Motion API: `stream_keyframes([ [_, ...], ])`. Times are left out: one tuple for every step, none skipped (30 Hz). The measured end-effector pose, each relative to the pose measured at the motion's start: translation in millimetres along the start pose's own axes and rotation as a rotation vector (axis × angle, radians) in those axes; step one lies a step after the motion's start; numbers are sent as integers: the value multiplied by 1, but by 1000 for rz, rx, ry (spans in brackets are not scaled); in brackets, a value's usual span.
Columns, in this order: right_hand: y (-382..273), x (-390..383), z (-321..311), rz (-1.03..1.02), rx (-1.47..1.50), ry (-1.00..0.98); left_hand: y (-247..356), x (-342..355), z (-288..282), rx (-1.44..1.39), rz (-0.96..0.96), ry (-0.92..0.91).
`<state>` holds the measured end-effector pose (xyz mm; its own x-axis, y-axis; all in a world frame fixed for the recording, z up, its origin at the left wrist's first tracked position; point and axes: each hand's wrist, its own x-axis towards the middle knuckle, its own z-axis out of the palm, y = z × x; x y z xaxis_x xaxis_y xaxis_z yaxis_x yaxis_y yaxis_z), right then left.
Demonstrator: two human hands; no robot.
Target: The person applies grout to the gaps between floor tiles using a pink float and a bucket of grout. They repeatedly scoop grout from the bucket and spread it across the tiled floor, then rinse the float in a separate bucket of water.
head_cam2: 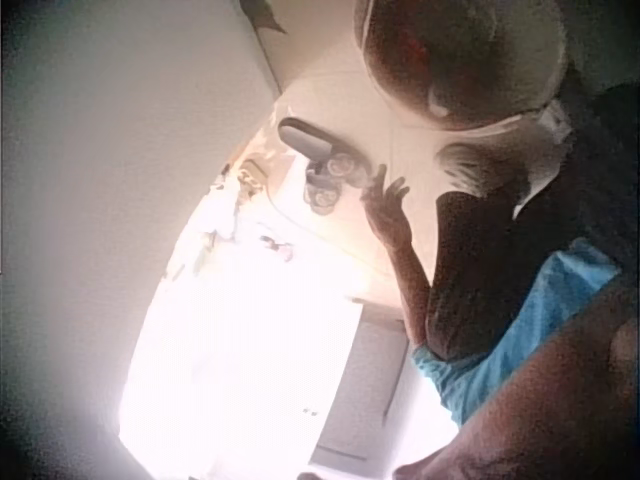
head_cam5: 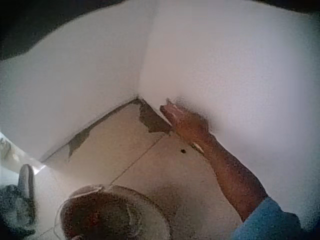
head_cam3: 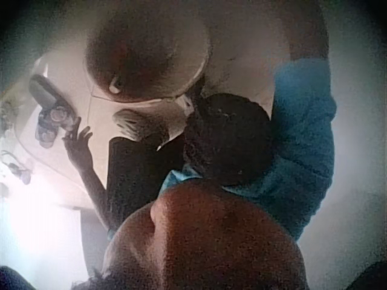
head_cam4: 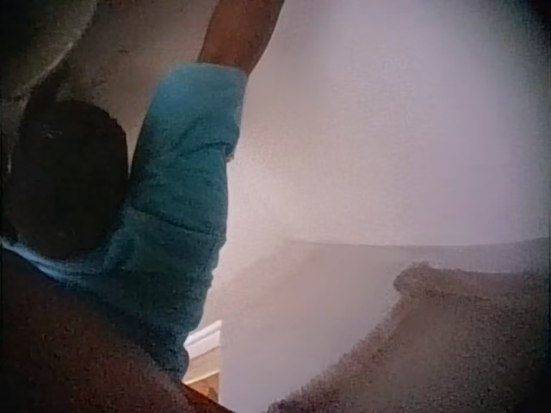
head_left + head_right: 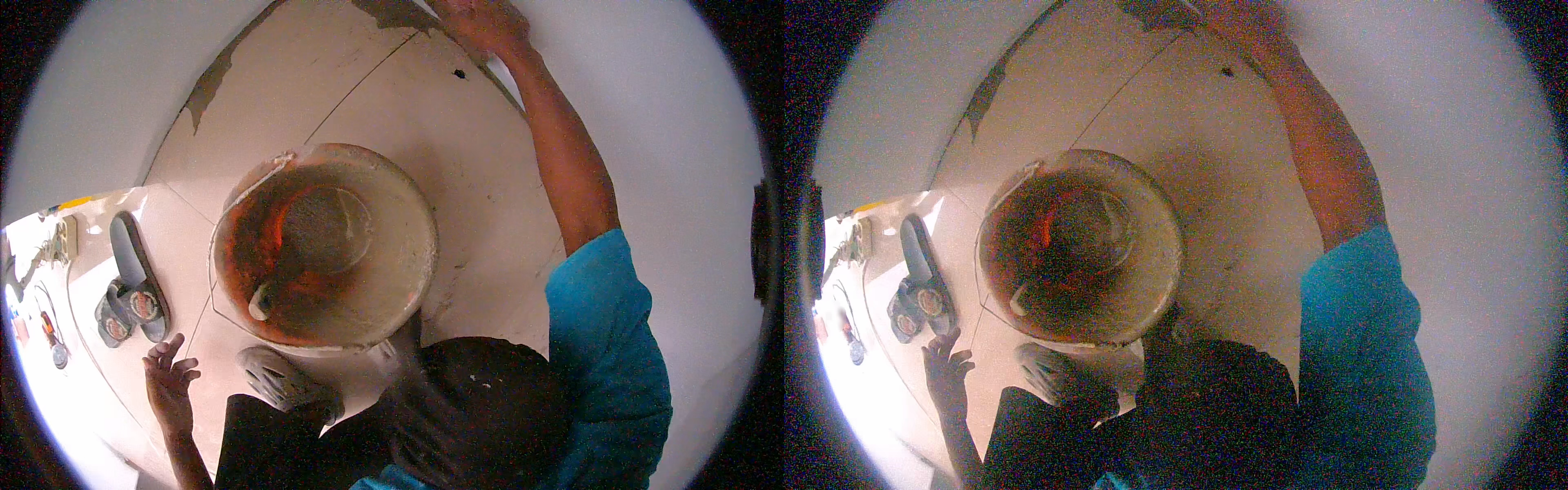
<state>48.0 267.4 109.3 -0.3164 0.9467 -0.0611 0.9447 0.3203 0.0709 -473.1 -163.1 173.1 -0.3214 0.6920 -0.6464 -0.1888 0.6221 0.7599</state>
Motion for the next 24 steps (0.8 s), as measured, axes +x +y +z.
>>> stream_keyframes([
  [2,-2,1,20,-6,-2,-2,0,-6,-3,-12,7],
  [2,-1,4,34,-16,-3,-4,-1,-10,-4,-24,14],
  [1,1,7,44,-24,-3,-6,-2,-10,-3,-25,33],
  [-3,7,8,53,-35,1,-8,-3,-13,-16,-31,35],
  [-7,9,12,61,-40,2,-10,-3,-17,-29,-38,37],
  [-11,11,15,63,-42,1,-11,-3,-19,-42,-44,38],
  [-17,14,17,66,-45,0,-11,-3,-19,-49,-39,42],
  [-20,16,17,64,-48,-3,-11,-3,-18,-56,-34,44],
  [-22,17,15,64,-48,0,-11,-3,-17,-63,-29,45],
  [-25,19,12,54,-49,-3,-11,-2,-17,-72,-33,40],
  [-29,20,10,44,-46,-4,-11,-1,-18,-80,-37,33],
  [-31,19,7,31,-42,-4,-12,0,-18,-89,-40,24],
  [-35,17,4,15,-33,-6,-12,0,-18,-84,-42,27],
  [-37,14,0,-8,-17,-5,-12,0,-17,-79,-44,29],
  [-38,8,-5,-30,-4,-1,-12,0,-16,-74,-45,30],
  [-39,0,-8,-55,22,3,-11,-1,-17,-72,-51,44],
  [-36,-12,-3,-46,34,22,-12,-1,-19,-71,-54,57],
  [-33,-27,6,-34,49,37,-13,-2,-22,-71,-57,71],
  [-21,-44,23,36,58,61,-14,-2,-23,-71,-54,77],
  [-18,-68,32,-41,25,106,-17,-2,-26,-71,-54,91],
  [-16,-97,42,-119,-4,151,-18,-4,-29,-68,-55,109],
  [3,-127,56,-182,-3,177,-19,-3,-29,-70,-58,103],
  [14,-142,65,-231,15,207,-19,0,-28,-72,-65,91],
  [22,-155,77,-286,39,239,-17,1,-26,-69,-72,86],
])
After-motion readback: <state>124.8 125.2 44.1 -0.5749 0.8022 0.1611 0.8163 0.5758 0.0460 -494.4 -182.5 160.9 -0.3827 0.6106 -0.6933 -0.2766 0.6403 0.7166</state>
